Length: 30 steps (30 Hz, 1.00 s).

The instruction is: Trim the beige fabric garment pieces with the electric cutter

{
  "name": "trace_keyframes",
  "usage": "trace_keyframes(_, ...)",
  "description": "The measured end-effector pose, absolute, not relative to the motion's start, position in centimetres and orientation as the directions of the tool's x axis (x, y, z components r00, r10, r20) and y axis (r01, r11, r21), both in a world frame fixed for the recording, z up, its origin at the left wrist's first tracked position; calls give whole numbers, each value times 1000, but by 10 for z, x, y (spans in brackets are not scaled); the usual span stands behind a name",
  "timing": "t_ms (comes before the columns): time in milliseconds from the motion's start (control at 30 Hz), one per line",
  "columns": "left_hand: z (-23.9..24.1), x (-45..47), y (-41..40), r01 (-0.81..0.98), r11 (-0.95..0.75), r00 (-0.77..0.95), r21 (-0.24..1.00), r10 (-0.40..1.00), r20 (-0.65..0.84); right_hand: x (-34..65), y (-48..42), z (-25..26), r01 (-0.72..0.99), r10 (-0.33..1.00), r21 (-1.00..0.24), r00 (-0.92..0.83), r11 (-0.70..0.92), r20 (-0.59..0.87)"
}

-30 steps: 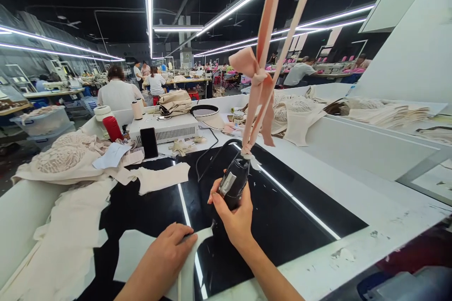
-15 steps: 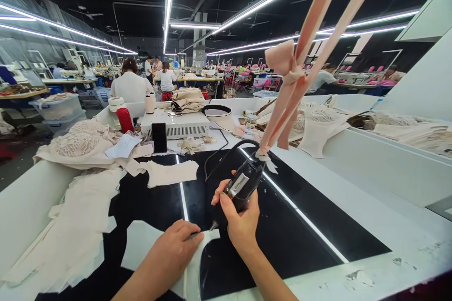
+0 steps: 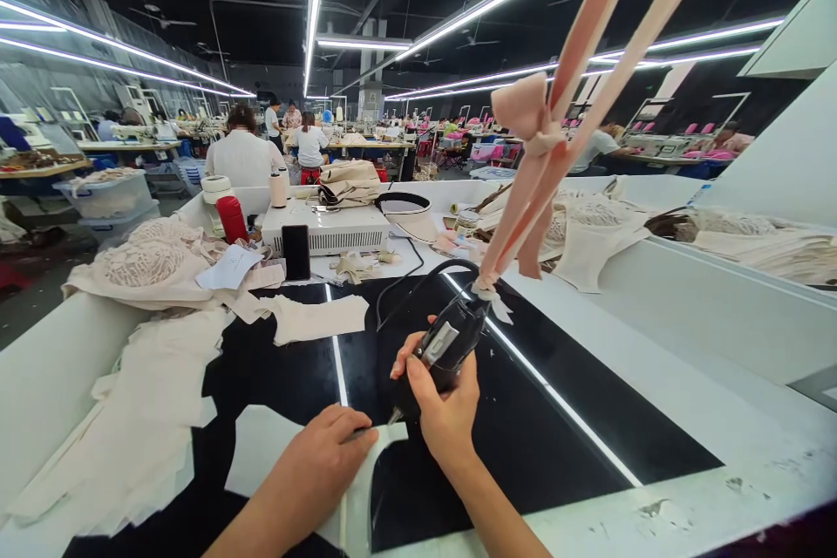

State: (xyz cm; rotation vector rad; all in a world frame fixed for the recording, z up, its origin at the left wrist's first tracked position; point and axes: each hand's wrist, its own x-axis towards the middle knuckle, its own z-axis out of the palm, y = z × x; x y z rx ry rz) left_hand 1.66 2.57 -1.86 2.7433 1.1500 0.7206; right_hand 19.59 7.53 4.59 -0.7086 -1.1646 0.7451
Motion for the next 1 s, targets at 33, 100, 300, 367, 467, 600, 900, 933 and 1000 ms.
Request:
trace_keyframes(33,-18,17,25,655,-712,606,252,695,387,197,76,47,-147,811,-805,235,575,536)
trace_keyframes(100,-17,16,25,655,-709,606,259,699,380,200,76,48,-155,802,-797,265,584,536)
trace_keyframes(300,-18,16,24,659,-704,599,264,704,383,202,77,48,-142,783,-781,272,608,560)
trace_keyframes(367,-19,16,25,654,-711,599,259,695,397,201,77,49,-129,784,-784,260,607,564)
trace_keyframes(467,-17,16,25,648,-717,600,256,688,408,201,77,50,-122,788,-792,267,598,555)
trace_keyframes(600,-17,16,25,647,-718,593,255,685,422,201,72,51,-181,798,-789,293,587,526)
trace_keyframes(900,-23,15,25,634,-736,594,236,659,461,197,58,49,-212,826,-801,223,560,518)
trace_keyframes(933,-24,15,26,633,-737,593,236,658,465,196,58,48,-209,825,-801,222,561,520)
trace_keyframes(1000,-24,15,26,632,-737,589,239,657,471,196,59,47,-202,820,-798,224,568,526)
